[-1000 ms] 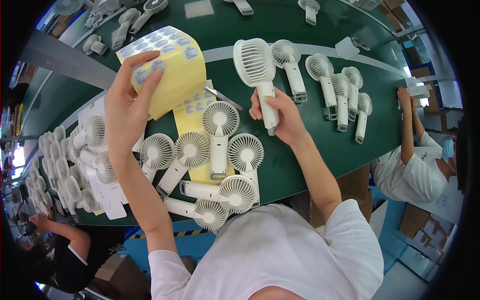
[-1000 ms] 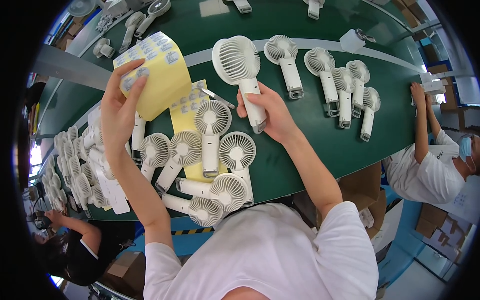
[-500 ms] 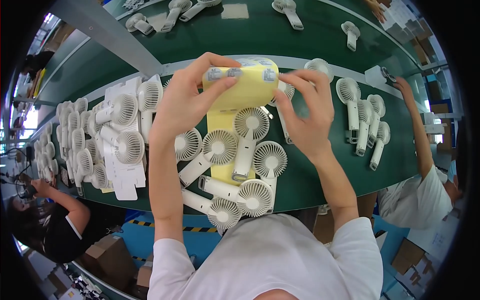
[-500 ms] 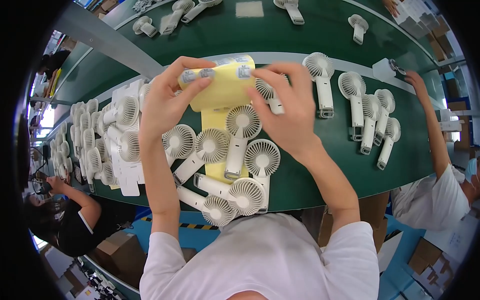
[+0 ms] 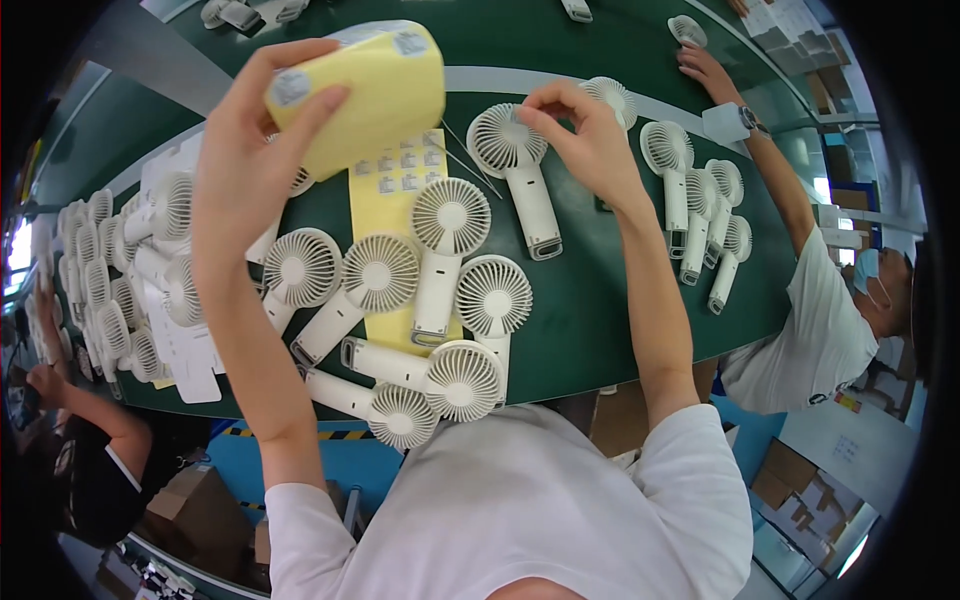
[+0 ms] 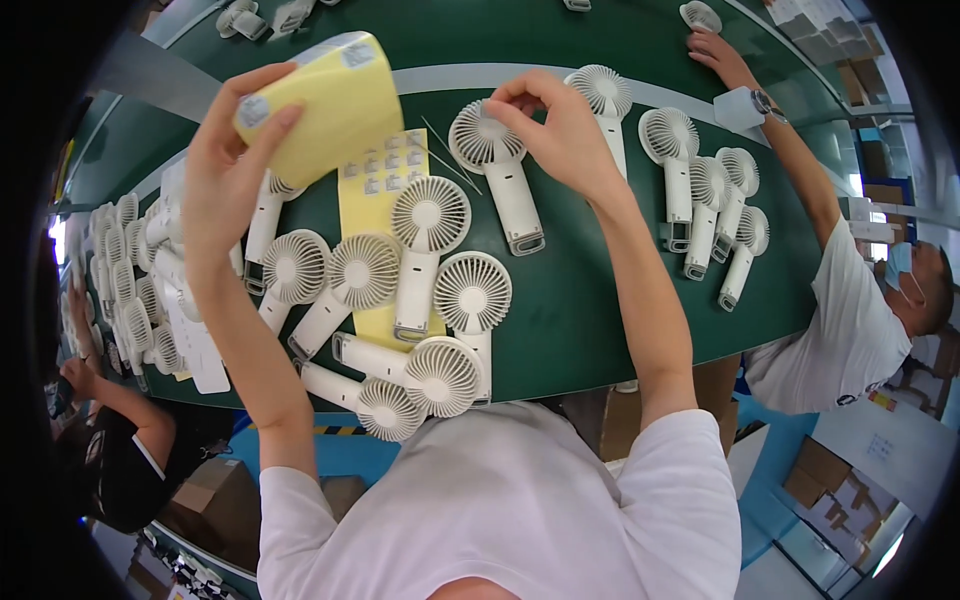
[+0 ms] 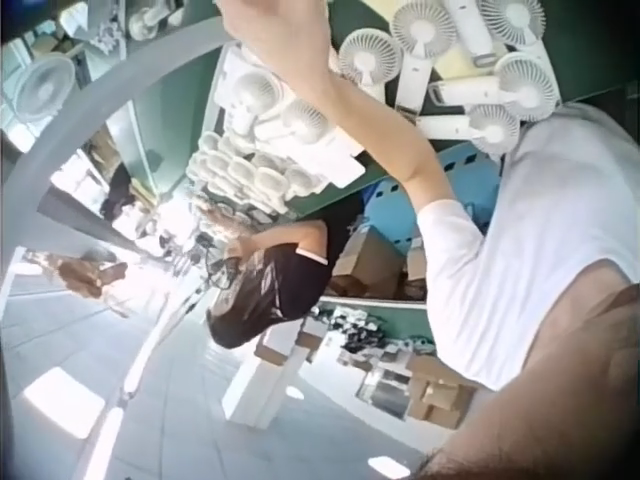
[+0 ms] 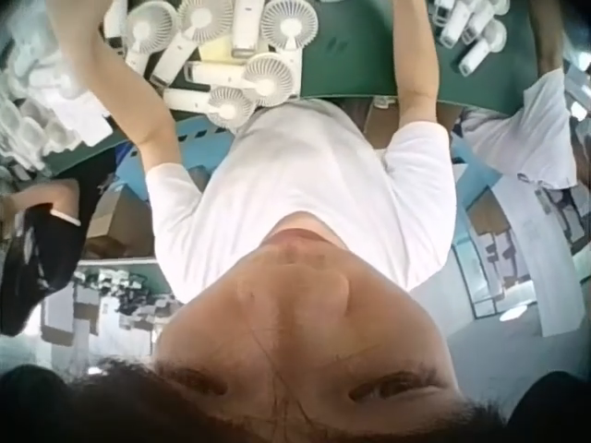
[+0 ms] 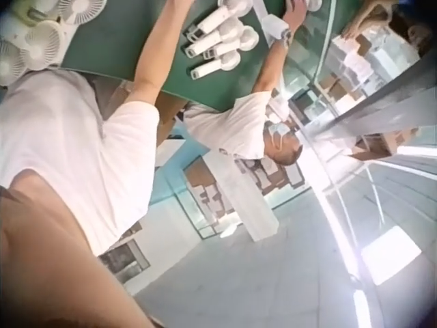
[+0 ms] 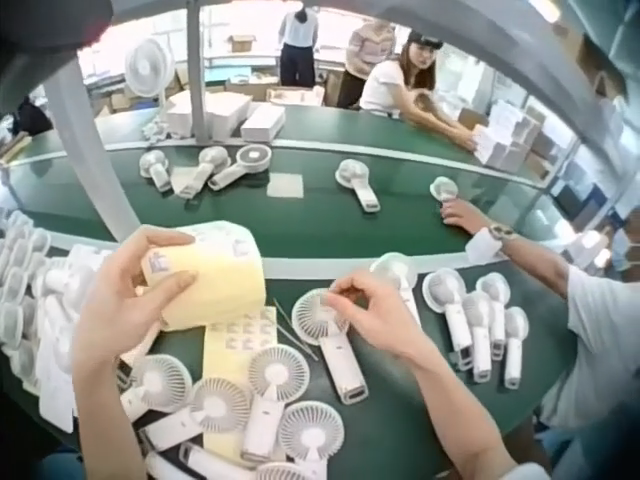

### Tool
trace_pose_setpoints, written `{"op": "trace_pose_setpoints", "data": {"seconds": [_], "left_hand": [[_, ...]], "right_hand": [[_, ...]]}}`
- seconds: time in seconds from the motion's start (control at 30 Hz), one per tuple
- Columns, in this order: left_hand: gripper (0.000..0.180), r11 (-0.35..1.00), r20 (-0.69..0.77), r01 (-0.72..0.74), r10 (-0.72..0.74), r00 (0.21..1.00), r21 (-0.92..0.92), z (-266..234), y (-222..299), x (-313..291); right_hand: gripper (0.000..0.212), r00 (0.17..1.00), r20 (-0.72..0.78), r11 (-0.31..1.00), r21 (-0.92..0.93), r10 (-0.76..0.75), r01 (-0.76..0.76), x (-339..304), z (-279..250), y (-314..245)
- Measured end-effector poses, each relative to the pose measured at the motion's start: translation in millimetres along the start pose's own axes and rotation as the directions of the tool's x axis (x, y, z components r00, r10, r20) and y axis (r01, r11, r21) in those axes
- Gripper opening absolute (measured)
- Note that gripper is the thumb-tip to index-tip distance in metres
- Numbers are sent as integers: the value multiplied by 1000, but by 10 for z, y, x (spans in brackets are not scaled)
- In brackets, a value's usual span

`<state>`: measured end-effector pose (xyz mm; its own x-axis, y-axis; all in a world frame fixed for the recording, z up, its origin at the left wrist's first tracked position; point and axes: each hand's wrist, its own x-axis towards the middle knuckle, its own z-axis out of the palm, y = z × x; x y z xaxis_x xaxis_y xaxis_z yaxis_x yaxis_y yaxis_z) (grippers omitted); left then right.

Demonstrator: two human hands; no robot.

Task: Applying labels to handheld fans on an assembly line.

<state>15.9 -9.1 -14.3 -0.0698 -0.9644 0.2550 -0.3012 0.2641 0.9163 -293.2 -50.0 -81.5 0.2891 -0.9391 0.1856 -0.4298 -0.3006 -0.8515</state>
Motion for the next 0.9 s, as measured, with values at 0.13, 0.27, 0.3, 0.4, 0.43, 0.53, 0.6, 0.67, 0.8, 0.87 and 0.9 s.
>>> {"op": "trace_pose_setpoints", "data": {"seconds": [0.13,0.27,0.3,0.4,0.43,0.53,0.6,0.67,0.8,0.87,0.9], "left_hand": [[31,998,-34,7,-5,999,68,-72,-59,-1],[32,998,-32,29,-27,999,48,-50,-89,21],[32,998,-30,32,-31,999,48,-38,-93,19],[32,997,-23,42,-41,999,58,-17,-86,16],[32,997,-22,31,-29,999,69,-20,-91,18],[33,996,-18,25,-24,1000,88,-19,-97,12],[33,995,-15,32,-31,999,95,-10,-102,2],[33,991,-18,41,-39,999,125,-5,-97,3],[33,981,-26,60,-57,998,183,-16,-84,-1],[32,986,-36,28,-22,999,166,-1,-112,15],[32,986,-37,28,-22,999,165,3,-114,15]], "right_hand": [[16,988,130,992,-106,86,-72,-28,-12,174],[16,988,145,995,-89,50,-37,4,-10,221],[15,987,148,995,-85,59,-47,6,-9,236],[15,985,153,995,-77,75,-64,14,-21,232],[15,985,156,995,-72,78,-68,15,-25,227],[15,983,162,994,-83,84,-71,3,-25,214],[16,984,160,994,-84,80,-68,-12,-25,231],[16,985,159,994,-85,74,-61,-11,-24,245],[16,988,147,996,-85,53,-40,-17,5,259],[16,989,141,996,-86,48,-36,-22,21,269],[16,994,110,992,-127,-11,25,-30,47,287]]}}
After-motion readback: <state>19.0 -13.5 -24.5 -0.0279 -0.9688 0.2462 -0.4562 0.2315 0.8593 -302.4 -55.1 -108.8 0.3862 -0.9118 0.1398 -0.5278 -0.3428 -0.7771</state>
